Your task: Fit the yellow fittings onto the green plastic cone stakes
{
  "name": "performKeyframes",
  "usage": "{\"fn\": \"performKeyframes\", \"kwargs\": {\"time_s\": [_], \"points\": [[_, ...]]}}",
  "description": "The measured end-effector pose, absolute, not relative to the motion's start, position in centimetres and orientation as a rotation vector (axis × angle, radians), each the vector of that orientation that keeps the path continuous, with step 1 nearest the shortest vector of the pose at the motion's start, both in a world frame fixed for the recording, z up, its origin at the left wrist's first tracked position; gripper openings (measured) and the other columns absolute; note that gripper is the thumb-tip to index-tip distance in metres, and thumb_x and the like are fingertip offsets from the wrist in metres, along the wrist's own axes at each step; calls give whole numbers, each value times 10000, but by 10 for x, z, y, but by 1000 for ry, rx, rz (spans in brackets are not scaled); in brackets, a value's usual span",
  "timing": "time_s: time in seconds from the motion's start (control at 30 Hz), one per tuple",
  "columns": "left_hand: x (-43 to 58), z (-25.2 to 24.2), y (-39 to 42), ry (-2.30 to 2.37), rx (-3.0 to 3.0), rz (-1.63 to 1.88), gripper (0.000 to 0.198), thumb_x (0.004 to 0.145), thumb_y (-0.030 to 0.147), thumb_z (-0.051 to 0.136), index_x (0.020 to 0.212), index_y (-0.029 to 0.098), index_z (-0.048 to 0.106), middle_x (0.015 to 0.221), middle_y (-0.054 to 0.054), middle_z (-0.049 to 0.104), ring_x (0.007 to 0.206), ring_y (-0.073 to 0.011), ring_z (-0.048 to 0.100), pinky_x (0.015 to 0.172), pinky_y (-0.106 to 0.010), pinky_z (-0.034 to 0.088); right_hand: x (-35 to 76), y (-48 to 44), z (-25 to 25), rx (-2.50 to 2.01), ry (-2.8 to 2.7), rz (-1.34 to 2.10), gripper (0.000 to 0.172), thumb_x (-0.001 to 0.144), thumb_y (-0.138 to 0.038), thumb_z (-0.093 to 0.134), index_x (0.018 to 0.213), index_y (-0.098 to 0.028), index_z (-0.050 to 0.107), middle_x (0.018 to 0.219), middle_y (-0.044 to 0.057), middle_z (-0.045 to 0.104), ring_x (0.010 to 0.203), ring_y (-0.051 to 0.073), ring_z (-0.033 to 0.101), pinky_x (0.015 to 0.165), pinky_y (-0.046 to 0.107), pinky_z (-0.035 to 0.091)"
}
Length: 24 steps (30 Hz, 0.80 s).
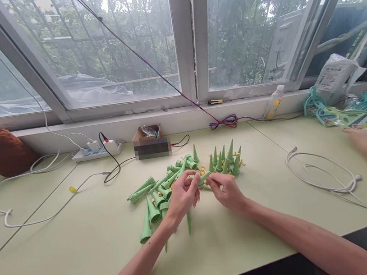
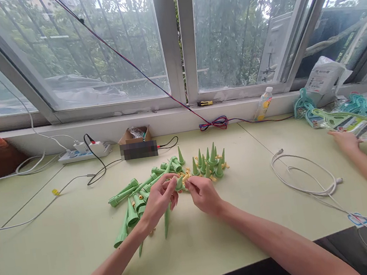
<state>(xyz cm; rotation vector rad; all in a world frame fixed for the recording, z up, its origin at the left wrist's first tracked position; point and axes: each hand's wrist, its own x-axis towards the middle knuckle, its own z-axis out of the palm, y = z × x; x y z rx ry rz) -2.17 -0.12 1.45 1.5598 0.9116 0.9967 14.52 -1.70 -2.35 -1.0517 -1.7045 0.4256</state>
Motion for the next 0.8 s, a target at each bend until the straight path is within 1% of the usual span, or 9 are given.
{"fn": "performKeyframes", "kwargs": {"time_s": [0.13, 0.23, 0.3, 0.43, 0.67, 0.8], "points": [[-22, 15, 0, 900, 1484, 935, 375, 909, 543, 563, 1010, 182, 549, 514, 57, 539, 366, -74, 441, 423, -193, 374, 145, -18, -23, -1029, -1712, 426, 307, 984, -259, 451, 697, -179, 525, 623, -9, 509, 539, 110, 405, 530, 240, 328], [-23, 15, 2, 881, 1423, 883, 416, 895, 560, 571, 1054, 176, 552, 580, 18, 612, 367, -78, 460, 404, -192, 364, 145, -19, -22, -1025, -1707, 411, 312, 985, -263, 453, 693, -180, 520, 612, -13, 494, 529, 107, 385, 522, 240, 322], [-23, 15, 2, 861, 1384, 850, 451, 888, 577, 569, 1086, 172, 555, 612, -1, 634, 361, -79, 460, 382, -190, 348, 145, -18, -21, -1027, -1704, 399, 315, 986, -269, 452, 692, -180, 517, 609, -13, 488, 528, 108, 381, 521, 241, 320], [-24, 17, 3, 836, 1332, 808, 471, 885, 583, 568, 1109, 168, 556, 607, 0, 629, 352, -70, 438, 365, -178, 325, 145, -18, -21, -1032, -1703, 383, 320, 988, -271, 448, 686, -182, 505, 611, -11, 482, 532, 110, 384, 523, 244, 314], [-24, 14, 6, 795, 1274, 835, 420, 866, 528, 627, 1085, 174, 569, 634, 20, 594, 414, -70, 445, 375, -173, 340, 146, -18, -21, -1054, -1717, 366, 336, 989, -290, 426, 675, -188, 489, 600, -16, 454, 527, 114, 367, 517, 250, 307], [-24, 13, 6, 807, 1281, 856, 427, 855, 521, 643, 1087, 170, 567, 650, 24, 573, 428, -71, 451, 376, -177, 336, 146, -18, -21, -1062, -1725, 355, 362, 994, -324, 412, 669, -188, 495, 589, -18, 438, 525, 114, 354, 514, 250, 312]]}}
